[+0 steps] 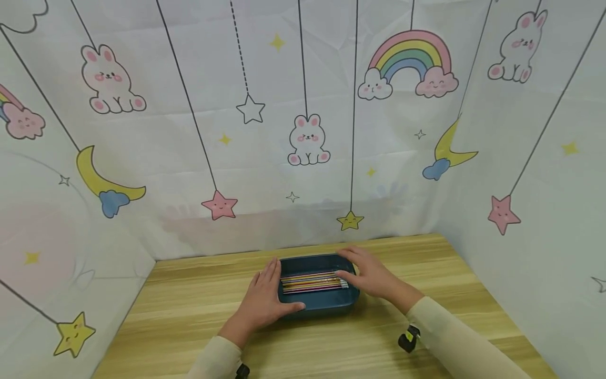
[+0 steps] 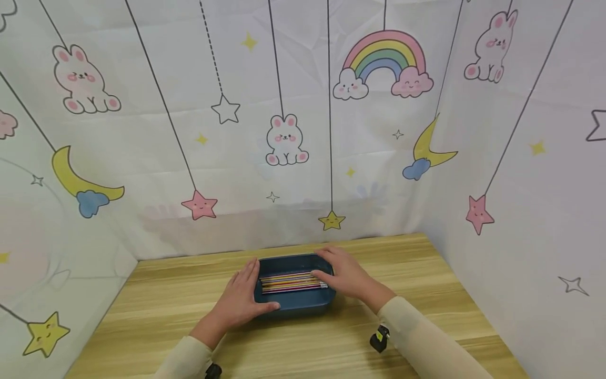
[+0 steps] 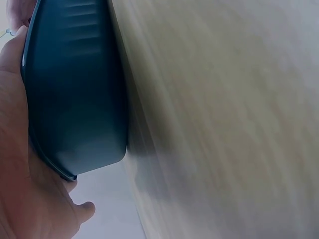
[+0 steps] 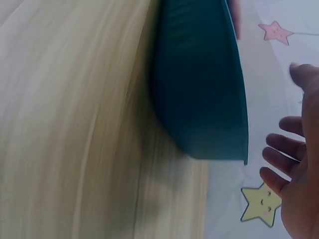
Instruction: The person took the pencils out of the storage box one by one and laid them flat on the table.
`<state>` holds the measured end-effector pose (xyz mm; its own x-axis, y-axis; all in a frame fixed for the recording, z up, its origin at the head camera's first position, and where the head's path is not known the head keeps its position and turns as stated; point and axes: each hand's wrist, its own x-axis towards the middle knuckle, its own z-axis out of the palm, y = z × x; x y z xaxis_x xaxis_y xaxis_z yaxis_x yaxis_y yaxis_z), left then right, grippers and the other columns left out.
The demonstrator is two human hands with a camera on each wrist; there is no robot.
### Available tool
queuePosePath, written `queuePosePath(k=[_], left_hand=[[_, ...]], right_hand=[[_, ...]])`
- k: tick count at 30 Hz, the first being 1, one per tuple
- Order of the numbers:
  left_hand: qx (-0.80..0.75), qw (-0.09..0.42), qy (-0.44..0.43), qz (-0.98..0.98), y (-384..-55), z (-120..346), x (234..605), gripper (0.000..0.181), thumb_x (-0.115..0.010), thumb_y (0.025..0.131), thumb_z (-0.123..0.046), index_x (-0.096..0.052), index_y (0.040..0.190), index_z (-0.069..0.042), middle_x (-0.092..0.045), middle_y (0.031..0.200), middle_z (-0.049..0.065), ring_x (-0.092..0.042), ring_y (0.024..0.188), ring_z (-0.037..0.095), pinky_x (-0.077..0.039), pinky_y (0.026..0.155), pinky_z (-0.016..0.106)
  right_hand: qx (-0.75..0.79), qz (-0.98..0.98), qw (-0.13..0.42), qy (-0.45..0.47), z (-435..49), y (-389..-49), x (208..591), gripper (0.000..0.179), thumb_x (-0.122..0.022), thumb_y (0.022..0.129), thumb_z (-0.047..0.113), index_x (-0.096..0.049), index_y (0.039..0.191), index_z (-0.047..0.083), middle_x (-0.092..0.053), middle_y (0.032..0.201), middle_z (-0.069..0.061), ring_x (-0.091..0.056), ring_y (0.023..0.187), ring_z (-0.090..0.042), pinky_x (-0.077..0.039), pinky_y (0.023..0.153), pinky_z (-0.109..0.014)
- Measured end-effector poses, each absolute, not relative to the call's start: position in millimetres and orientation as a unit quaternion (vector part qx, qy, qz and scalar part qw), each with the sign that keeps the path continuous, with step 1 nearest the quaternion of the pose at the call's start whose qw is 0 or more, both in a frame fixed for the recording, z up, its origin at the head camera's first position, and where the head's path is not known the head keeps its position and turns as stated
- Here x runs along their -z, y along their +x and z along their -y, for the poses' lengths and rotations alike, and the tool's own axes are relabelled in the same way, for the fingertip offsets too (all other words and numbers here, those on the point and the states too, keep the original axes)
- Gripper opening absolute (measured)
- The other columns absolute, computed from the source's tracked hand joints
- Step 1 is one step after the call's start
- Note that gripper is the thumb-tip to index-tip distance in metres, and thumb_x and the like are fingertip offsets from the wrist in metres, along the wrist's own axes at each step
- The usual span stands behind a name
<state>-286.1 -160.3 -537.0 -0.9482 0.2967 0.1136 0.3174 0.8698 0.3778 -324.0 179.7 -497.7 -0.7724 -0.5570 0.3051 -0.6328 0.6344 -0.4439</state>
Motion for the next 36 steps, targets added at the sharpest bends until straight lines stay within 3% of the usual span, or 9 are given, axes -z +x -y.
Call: queuePosePath(k=[7,15,25,36], left_hand=[[0.19,0.02,-0.16,0.968,-288,160,535,0.142,-0.069,0.082,-0.093,-0.019,0.175,0.001,-0.018,0.183,0.019,-0.017,0.17,0.036,-0.017,0.133,0.063],[0.193,0.014,-0.161,0.968,-289,160,532,0.138,-0.074,0.085,-0.086,-0.019,0.175,0.002,-0.017,0.183,0.02,-0.016,0.17,0.035,-0.016,0.133,0.064],[0.201,0.005,-0.158,0.967,-288,160,532,0.137,-0.075,0.086,-0.084,-0.017,0.176,0.001,-0.015,0.183,0.019,-0.013,0.17,0.035,-0.016,0.134,0.063],[0.192,0.001,-0.162,0.968,-289,161,534,0.138,-0.071,0.086,-0.088,-0.016,0.176,0.001,-0.014,0.184,0.019,-0.012,0.171,0.035,-0.015,0.134,0.062]], right_hand=[[-0.257,0.886,0.037,0.385,-158,-328,494,0.042,-0.073,0.11,0.025,-0.07,0.145,0.002,-0.066,0.143,-0.015,-0.064,0.132,-0.037,-0.053,0.109,-0.06],[-0.239,0.881,-0.023,0.408,-135,-332,503,0.028,-0.077,0.108,0.023,-0.079,0.132,0.009,-0.068,0.124,-0.004,-0.066,0.113,-0.021,-0.058,0.097,-0.043],[-0.205,0.878,-0.044,0.43,-116,-335,509,0.03,-0.083,0.102,0.017,-0.081,0.131,0.01,-0.068,0.11,0.0,-0.061,0.095,-0.011,-0.056,0.088,-0.035],[-0.206,0.886,-0.074,0.409,-100,-340,515,0.031,-0.087,0.098,0.013,-0.083,0.129,0.01,-0.069,0.11,0.004,-0.062,0.096,-0.006,-0.057,0.092,-0.033]])
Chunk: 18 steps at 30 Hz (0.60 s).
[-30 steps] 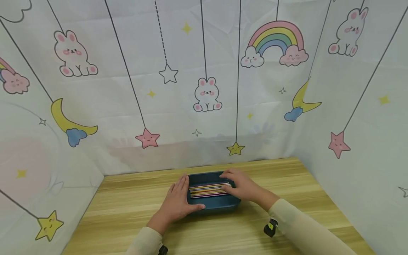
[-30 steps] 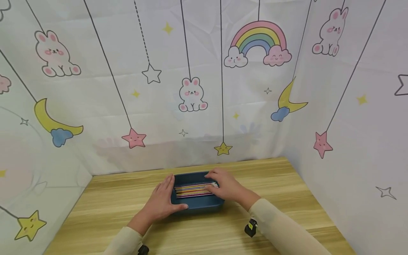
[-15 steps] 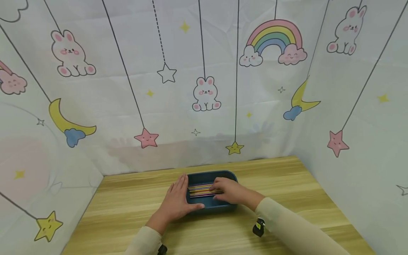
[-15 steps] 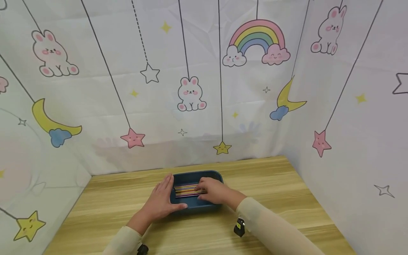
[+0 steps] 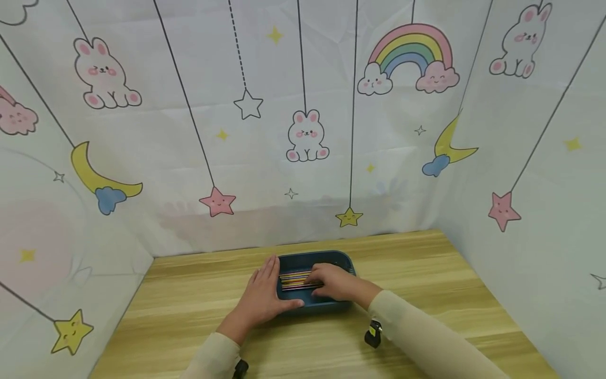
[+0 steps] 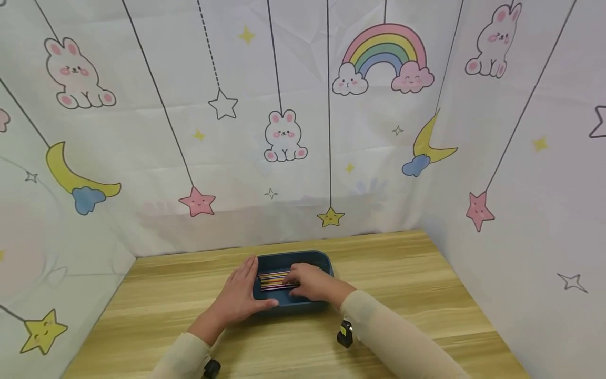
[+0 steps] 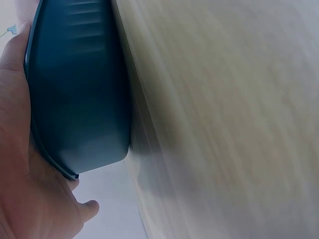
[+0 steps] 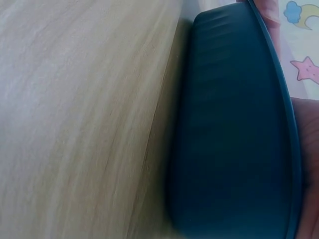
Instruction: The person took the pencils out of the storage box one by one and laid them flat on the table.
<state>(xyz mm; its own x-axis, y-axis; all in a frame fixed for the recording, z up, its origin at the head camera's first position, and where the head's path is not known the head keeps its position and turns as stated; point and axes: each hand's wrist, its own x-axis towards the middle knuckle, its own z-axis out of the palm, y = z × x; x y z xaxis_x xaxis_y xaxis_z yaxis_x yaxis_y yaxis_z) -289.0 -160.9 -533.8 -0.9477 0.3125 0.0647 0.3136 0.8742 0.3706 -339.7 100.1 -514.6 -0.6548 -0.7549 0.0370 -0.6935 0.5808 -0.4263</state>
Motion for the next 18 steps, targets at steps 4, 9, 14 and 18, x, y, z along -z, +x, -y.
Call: queuePosePath(k=[4,9,14,18], left_hand=[[0.194,-0.004,-0.16,0.968,-289.5,161.4,534.0,0.137,-0.071,0.087,-0.087,-0.016,0.176,0.001,-0.014,0.184,0.019,-0.012,0.171,0.035,-0.015,0.134,0.063],[0.2,-0.002,-0.16,0.967,-290.0,161.5,534.4,0.137,-0.072,0.086,-0.087,-0.016,0.176,0.001,-0.015,0.184,0.019,-0.012,0.171,0.034,-0.015,0.134,0.063],[0.206,-0.001,-0.16,0.965,-289.8,160.6,533.2,0.137,-0.074,0.087,-0.085,-0.016,0.176,0.001,-0.015,0.183,0.02,-0.012,0.171,0.035,-0.015,0.134,0.063],[0.21,0.0,-0.161,0.964,-288.6,160.1,531.8,0.136,-0.076,0.087,-0.083,-0.016,0.176,0.002,-0.015,0.183,0.021,-0.012,0.171,0.035,-0.015,0.134,0.063]], right_hand=[[0.207,-0.884,0.082,-0.41,-98.2,-343.5,519.4,0.031,-0.088,0.097,0.011,-0.084,0.128,0.011,-0.071,0.111,0.005,-0.063,0.099,-0.006,-0.057,0.094,-0.033],[0.206,-0.883,0.088,-0.412,-95.4,-347.4,522.3,0.032,-0.088,0.096,0.01,-0.084,0.128,0.012,-0.072,0.111,0.004,-0.064,0.099,-0.006,-0.057,0.093,-0.032],[0.203,-0.881,0.088,-0.417,-94.1,-349.7,524.4,0.034,-0.088,0.096,0.009,-0.084,0.129,0.013,-0.071,0.11,0.005,-0.064,0.098,-0.005,-0.057,0.09,-0.03],[0.213,-0.88,0.089,-0.416,-92.9,-350.6,525.6,0.034,-0.089,0.094,0.007,-0.085,0.127,0.012,-0.072,0.111,0.004,-0.065,0.099,-0.005,-0.057,0.091,-0.03]])
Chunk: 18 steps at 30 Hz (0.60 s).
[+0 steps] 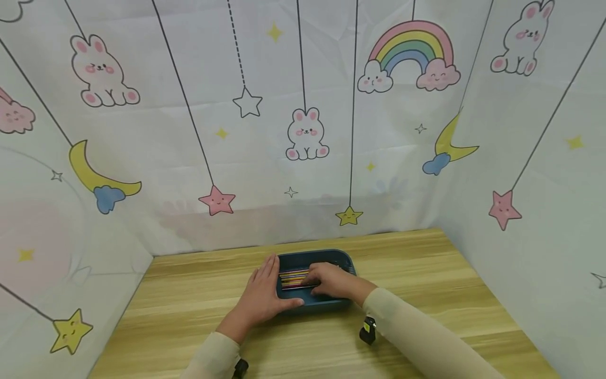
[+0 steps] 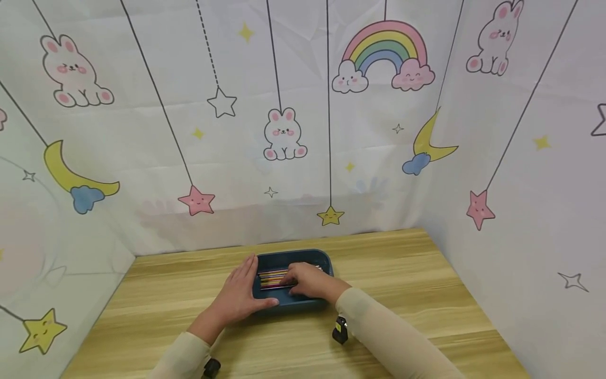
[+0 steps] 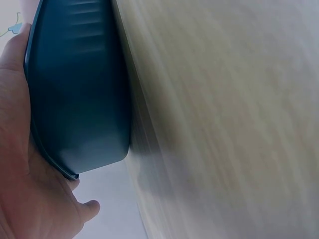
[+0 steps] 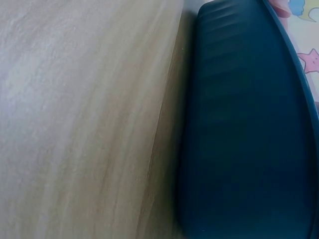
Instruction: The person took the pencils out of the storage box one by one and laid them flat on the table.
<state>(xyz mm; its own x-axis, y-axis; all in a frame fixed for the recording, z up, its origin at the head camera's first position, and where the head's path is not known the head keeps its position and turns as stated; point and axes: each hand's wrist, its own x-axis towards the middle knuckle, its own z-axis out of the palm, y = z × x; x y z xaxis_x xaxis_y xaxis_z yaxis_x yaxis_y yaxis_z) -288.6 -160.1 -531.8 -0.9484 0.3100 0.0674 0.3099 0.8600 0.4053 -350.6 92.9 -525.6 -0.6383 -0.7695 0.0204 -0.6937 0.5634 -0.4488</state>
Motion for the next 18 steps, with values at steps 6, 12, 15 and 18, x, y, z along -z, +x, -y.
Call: queuePosePath(k=[6,12,15,18], left_hand=[[-0.206,0.004,0.16,-0.965,-287.9,160.1,531.4,0.136,-0.075,0.087,-0.083,-0.016,0.176,0.001,-0.015,0.183,0.02,-0.012,0.171,0.035,-0.016,0.134,0.063],[-0.209,0.004,0.165,-0.964,-287.2,160.0,530.8,0.136,-0.074,0.087,-0.084,-0.018,0.175,0.003,-0.015,0.183,0.021,-0.014,0.17,0.037,-0.017,0.133,0.064],[-0.206,0.006,0.161,-0.965,-287.3,159.9,530.9,0.136,-0.074,0.087,-0.084,-0.017,0.176,0.002,-0.015,0.183,0.02,-0.013,0.17,0.036,-0.017,0.133,0.064],[-0.205,0.006,0.159,-0.966,-287.6,159.5,531.2,0.136,-0.074,0.088,-0.083,-0.016,0.176,0.001,-0.013,0.184,0.019,-0.013,0.17,0.035,-0.016,0.133,0.064]], right_hand=[[0.226,-0.877,0.099,-0.413,-90.7,-350.9,528.3,0.032,-0.088,0.094,0.003,-0.085,0.125,0.011,-0.078,0.121,0.001,-0.07,0.111,-0.008,-0.059,0.1,-0.032],[0.233,-0.874,0.097,-0.416,-90.7,-350.1,527.3,0.031,-0.088,0.093,0.001,-0.086,0.124,0.009,-0.077,0.117,0.0,-0.07,0.104,-0.007,-0.059,0.093,-0.029],[0.239,-0.867,0.089,-0.429,-90.8,-350.7,527.0,0.029,-0.089,0.092,0.0,-0.087,0.12,0.008,-0.077,0.112,0.0,-0.068,0.099,-0.006,-0.059,0.09,-0.028],[0.24,-0.863,0.081,-0.437,-90.5,-351.8,527.5,0.026,-0.089,0.092,0.0,-0.088,0.117,0.008,-0.077,0.109,0.0,-0.068,0.097,-0.005,-0.059,0.09,-0.027]])
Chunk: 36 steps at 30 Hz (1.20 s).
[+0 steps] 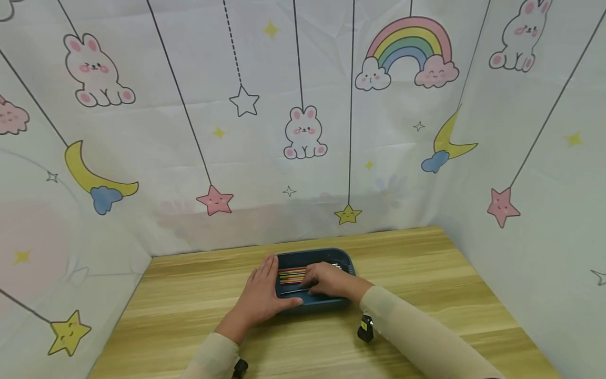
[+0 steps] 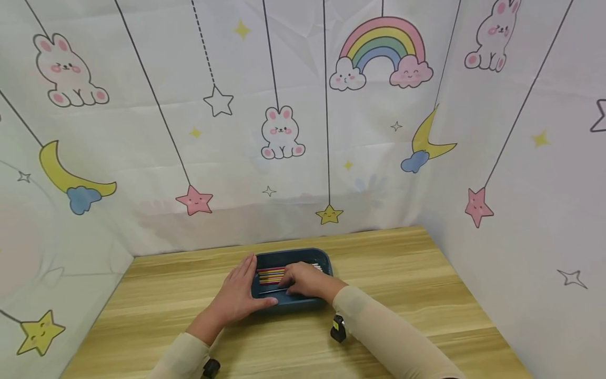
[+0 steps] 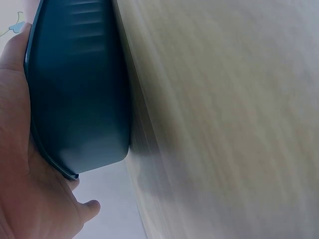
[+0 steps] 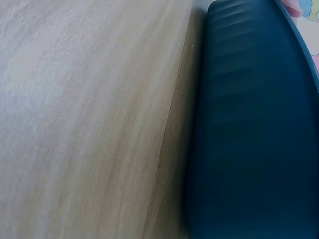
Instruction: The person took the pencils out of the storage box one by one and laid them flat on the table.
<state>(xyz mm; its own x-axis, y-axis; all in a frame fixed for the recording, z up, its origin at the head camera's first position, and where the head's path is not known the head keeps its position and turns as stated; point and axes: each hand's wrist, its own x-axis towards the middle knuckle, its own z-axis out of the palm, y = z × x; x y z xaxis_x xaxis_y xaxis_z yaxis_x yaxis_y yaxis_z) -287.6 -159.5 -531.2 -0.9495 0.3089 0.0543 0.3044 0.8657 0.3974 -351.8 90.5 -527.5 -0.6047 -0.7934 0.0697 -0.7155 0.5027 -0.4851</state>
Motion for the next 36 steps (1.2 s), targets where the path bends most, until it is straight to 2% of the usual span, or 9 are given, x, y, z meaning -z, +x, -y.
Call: queuePosePath(k=[15,26,36], left_hand=[[-0.211,0.006,0.162,-0.964,-287.7,159.1,532.1,0.133,-0.077,0.089,-0.078,-0.015,0.176,0.001,-0.014,0.184,0.02,-0.012,0.171,0.036,-0.015,0.133,0.064],[-0.206,0.004,0.162,-0.965,-288.8,159.7,531.4,0.135,-0.074,0.089,-0.083,-0.015,0.176,0.001,-0.014,0.184,0.02,-0.012,0.17,0.036,-0.017,0.133,0.064],[-0.209,0.006,0.161,-0.965,-287.4,159.9,529.2,0.136,-0.074,0.088,-0.083,-0.016,0.175,0.003,-0.014,0.183,0.021,-0.012,0.17,0.036,-0.016,0.133,0.064]], right_hand=[[0.242,-0.86,0.085,-0.44,-87.4,-355.9,533.1,0.023,-0.088,0.092,0.0,-0.089,0.113,0.008,-0.082,0.11,0.001,-0.073,0.104,-0.006,-0.059,0.094,-0.027],[0.23,-0.862,0.076,-0.446,-86.7,-355.8,532.8,0.022,-0.084,0.094,-0.003,-0.09,0.111,0.009,-0.083,0.107,0.002,-0.073,0.105,-0.008,-0.06,0.093,-0.027],[0.264,-0.855,0.1,-0.435,-93.2,-355.4,523.8,0.022,-0.08,0.099,-0.001,-0.088,0.116,0.01,-0.079,0.11,0.003,-0.071,0.1,-0.004,-0.06,0.086,-0.023]])
